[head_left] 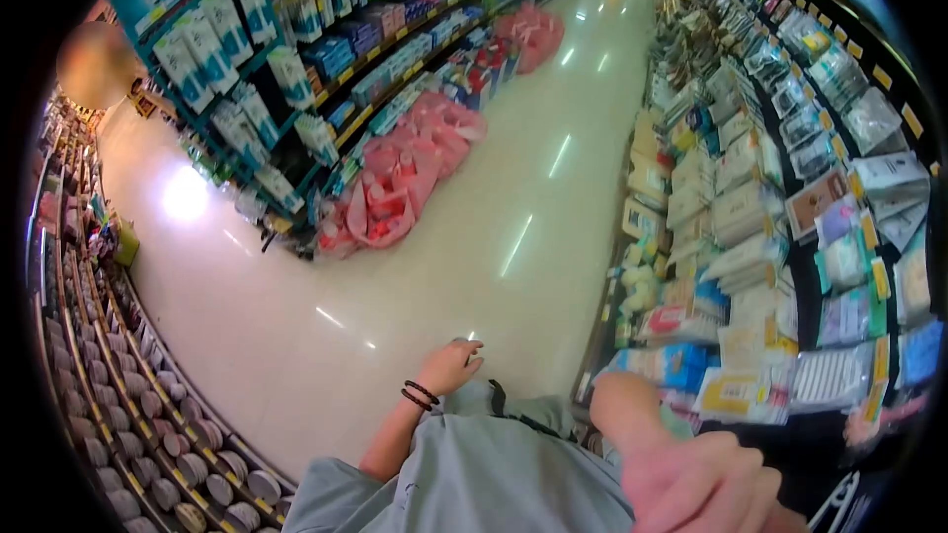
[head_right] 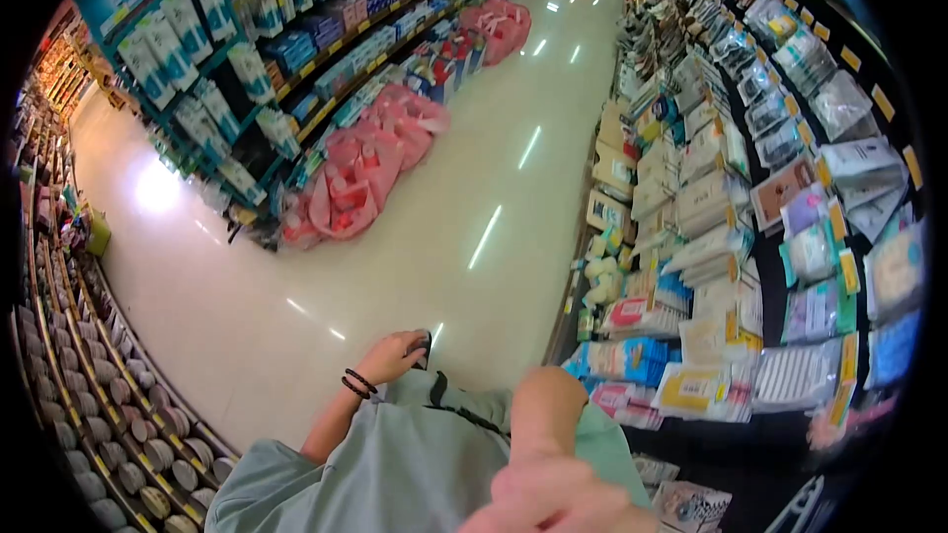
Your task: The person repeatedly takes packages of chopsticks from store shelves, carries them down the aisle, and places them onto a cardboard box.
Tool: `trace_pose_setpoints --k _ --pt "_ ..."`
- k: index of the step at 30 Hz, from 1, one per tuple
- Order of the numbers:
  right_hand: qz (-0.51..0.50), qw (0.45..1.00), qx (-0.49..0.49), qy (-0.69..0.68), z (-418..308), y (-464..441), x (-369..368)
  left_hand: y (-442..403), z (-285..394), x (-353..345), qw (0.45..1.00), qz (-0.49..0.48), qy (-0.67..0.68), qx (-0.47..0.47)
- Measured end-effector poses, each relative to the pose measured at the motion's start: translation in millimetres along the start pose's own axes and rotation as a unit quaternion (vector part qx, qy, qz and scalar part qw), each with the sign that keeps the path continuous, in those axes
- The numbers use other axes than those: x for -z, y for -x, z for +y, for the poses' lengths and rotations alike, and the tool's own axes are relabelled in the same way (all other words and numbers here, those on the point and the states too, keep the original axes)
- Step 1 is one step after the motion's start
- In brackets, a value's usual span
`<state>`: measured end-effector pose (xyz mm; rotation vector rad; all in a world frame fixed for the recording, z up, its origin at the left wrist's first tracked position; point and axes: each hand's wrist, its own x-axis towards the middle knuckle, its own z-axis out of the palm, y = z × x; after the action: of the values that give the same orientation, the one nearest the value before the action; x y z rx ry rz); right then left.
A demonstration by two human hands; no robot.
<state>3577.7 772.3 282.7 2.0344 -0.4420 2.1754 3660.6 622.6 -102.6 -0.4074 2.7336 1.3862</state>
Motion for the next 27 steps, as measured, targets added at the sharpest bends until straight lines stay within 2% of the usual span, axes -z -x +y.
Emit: trace_pose_setpoints --k 2,4,5,6,7,8,11,13,16,17,19,23,27 --pt "0.027 0.999 -0.019 0.042 26.8 -12.5 16.2 -45.7 -1.9 10.0 0.997 0.041 0.058 -0.022" --pt "-0.014 0.988 -0.113 0.107 31.9 -22.3 40.0 -78.9 1.7 28.0 0.999 0.01 0.024 -0.041" --pt "0.032 0.997 0.028 0.066 68.1 -26.4 40.5 -95.0 3.3 36.3 0.999 -0.01 0.007 -0.044" --pt "0.051 0.995 -0.056 0.068 70.4 -30.0 47.2 -111.6 4.2 43.9 0.998 -0.028 -0.014 -0.051" --pt "0.071 0.986 -0.137 0.065 67.5 -37.5 50.9 -124.2 -9.8 39.2 0.994 0.004 -0.033 -0.108" --pt "0.094 0.97 -0.217 0.058 69.8 -43.0 59.5 -138.7 -13.0 47.8 0.994 -0.032 -0.024 -0.1" --pt "-0.004 0.961 -0.275 -0.037 91.7 -51.8 119.6 -169.4 -18.2 58.5 0.988 -0.15 -0.022 -0.044" --pt "-0.04 0.954 -0.293 -0.049 110.7 -58.7 156.2 -191.1 -21.5 60.1 0.982 -0.182 -0.036 -0.035" --pt "-0.026 0.942 -0.334 0.023 138.5 -65.1 202.9 -225.0 -34.9 59.9 0.974 -0.221 -0.033 -0.048" --pt "-0.027 0.923 -0.378 0.069 142.0 -69.6 223.4 -243.6 -34.1 63.1 0.966 -0.257 -0.014 -0.012" --pt "-0.055 0.897 -0.422 0.12 157.7 -79.0 266.2 -287.9 -40.6 72.9 0.972 -0.234 -0.004 -0.002" --pt "-0.151 0.914 -0.352 0.133 206.5 -94.6 350.6 -387.6 -23.3 114.1 0.981 -0.183 -0.07 0.0" --pt "-0.162 0.955 -0.221 0.114 265.7 -84.0 425.6 -493.0 -9.1 139.9 0.988 -0.145 -0.045 -0.029"
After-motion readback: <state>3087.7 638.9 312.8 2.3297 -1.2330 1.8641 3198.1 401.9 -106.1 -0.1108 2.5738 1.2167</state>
